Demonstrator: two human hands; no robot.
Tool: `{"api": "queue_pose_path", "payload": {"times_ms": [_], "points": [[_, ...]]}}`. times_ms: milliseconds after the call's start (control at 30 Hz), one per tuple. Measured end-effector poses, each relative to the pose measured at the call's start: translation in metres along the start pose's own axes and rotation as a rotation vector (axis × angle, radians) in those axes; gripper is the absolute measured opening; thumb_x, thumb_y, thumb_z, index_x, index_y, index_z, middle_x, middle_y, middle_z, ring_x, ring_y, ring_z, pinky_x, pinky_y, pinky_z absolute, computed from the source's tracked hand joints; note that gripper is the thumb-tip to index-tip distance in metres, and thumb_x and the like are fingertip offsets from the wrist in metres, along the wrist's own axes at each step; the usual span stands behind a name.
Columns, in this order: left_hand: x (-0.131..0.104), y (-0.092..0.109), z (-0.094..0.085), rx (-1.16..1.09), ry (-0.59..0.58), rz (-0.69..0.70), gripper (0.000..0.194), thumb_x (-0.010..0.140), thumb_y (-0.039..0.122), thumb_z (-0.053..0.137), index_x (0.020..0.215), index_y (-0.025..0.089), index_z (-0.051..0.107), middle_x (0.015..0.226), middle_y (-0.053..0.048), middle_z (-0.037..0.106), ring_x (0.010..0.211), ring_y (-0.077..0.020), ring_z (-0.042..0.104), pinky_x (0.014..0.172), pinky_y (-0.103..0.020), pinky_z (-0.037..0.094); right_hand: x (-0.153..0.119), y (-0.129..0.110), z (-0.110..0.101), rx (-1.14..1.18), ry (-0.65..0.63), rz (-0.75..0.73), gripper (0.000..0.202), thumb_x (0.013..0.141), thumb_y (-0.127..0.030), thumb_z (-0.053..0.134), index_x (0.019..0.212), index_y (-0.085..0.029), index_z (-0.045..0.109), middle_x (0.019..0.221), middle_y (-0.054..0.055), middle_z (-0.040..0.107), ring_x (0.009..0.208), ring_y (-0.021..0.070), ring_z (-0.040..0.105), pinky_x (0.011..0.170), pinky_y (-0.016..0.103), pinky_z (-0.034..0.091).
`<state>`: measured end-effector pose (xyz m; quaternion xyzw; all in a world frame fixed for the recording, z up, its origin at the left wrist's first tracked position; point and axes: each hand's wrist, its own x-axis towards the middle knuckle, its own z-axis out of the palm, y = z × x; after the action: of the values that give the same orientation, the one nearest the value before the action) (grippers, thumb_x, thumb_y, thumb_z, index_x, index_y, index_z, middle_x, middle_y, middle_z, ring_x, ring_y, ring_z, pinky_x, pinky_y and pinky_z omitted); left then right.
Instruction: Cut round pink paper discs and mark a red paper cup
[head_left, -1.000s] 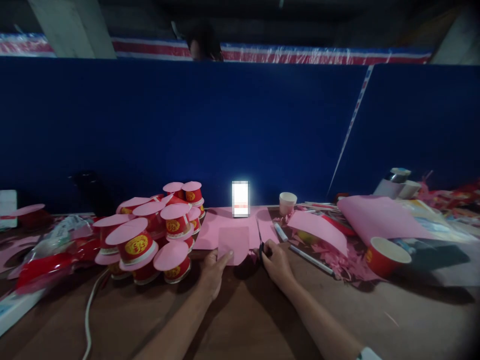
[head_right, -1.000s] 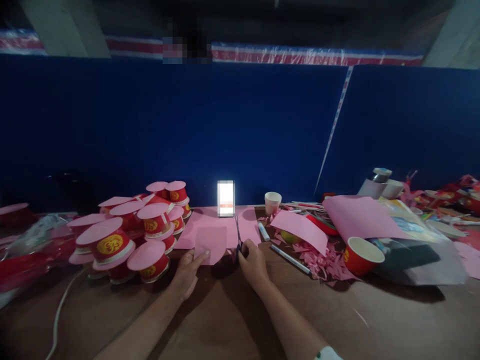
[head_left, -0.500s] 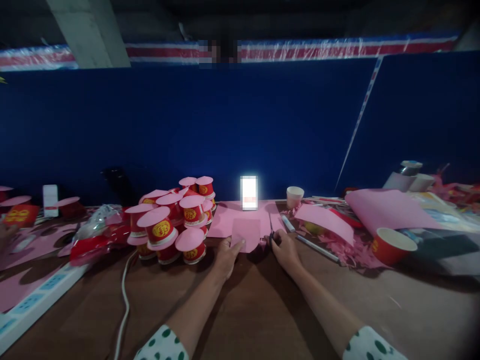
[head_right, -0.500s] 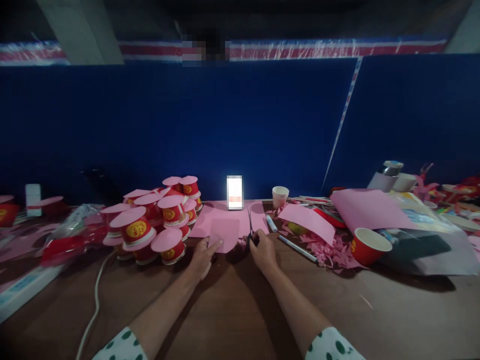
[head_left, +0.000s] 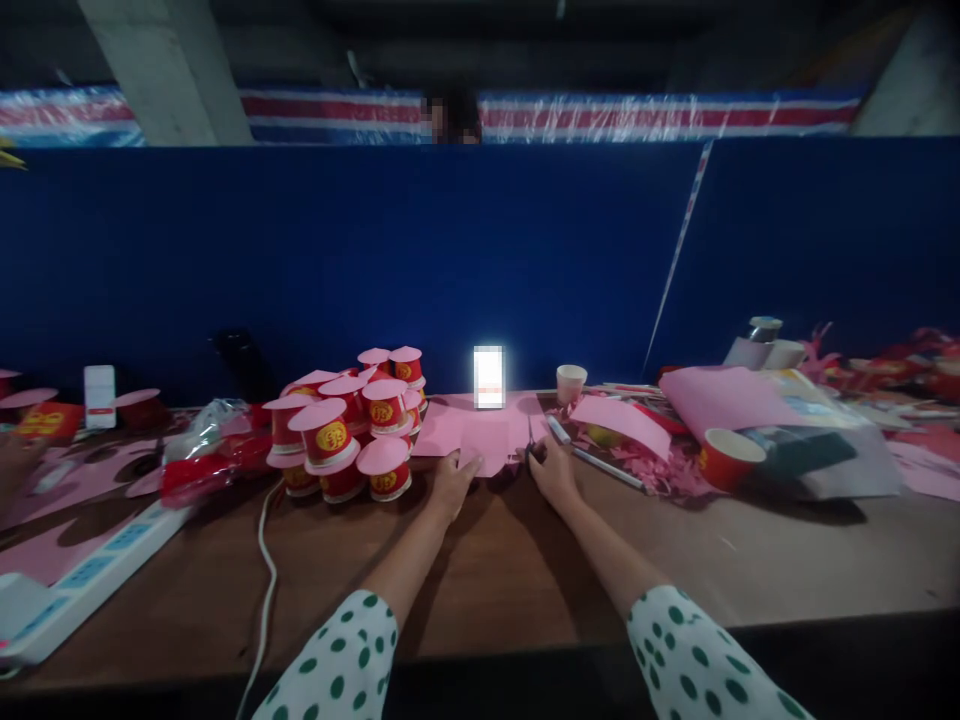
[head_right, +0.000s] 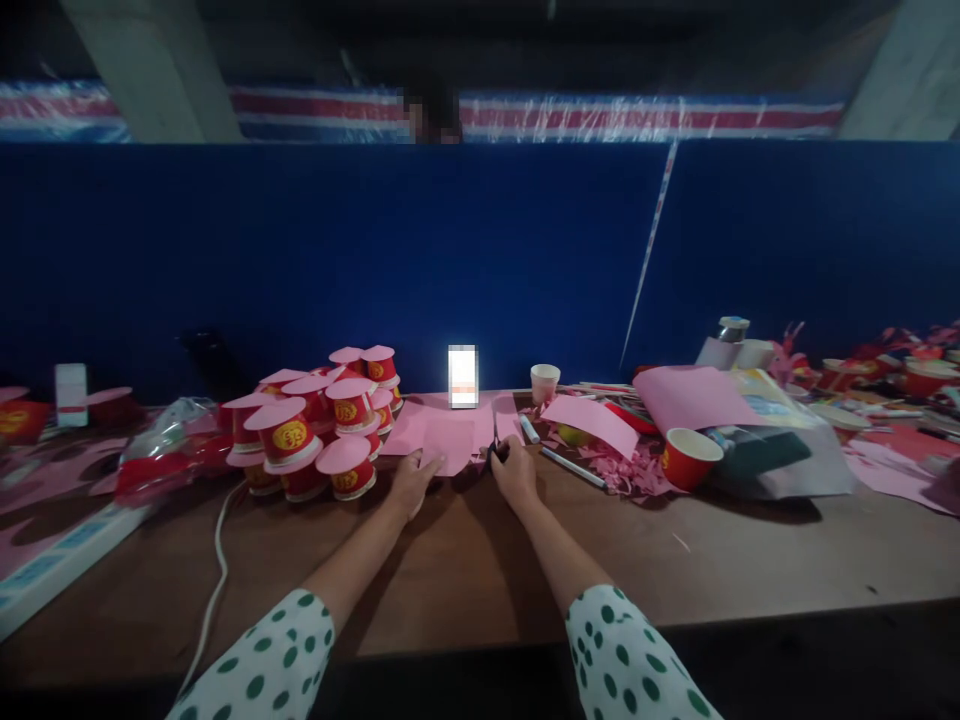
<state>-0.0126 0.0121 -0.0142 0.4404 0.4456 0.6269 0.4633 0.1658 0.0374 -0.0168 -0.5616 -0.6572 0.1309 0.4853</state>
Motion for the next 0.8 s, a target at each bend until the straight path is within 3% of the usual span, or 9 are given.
{"api": "queue_pose_path", "payload": {"times_ms": [333,800], "points": [[-0.0041,0.008,0.0007,0.094,0.006,0.05,0.031,0.055,0.031,0.071,0.078,0.011,0.065,0.072,-0.004,0.066,0.069,-0.0168,0.058,0.069,-0.027,0.042,-0.0014,-0.0008,0.0001,-0.034,-0.013,0.0,0.013,0.072,-0.031,0.05,0.065,-0.021,0.044,0.052,-0.004,0.044,0.048,0.0139,0.041,0.048,0.023,0.026],[-0.0021,0.0019,-0.0016,0.174,0.007,0.104,0.03,0.061,0.034,0.066,0.081,0.011,0.064,0.071,-0.004,0.065,0.07,-0.0169,0.057,0.068,-0.027,0.042,0.0021,0.0015,0.0017,-0.004,-0.013,-0.065,0.022,0.075,-0.031,0.046,0.058,-0.022,0.036,0.049,-0.006,0.038,0.048,0.0123,0.037,0.049,0.023,0.027]]}}
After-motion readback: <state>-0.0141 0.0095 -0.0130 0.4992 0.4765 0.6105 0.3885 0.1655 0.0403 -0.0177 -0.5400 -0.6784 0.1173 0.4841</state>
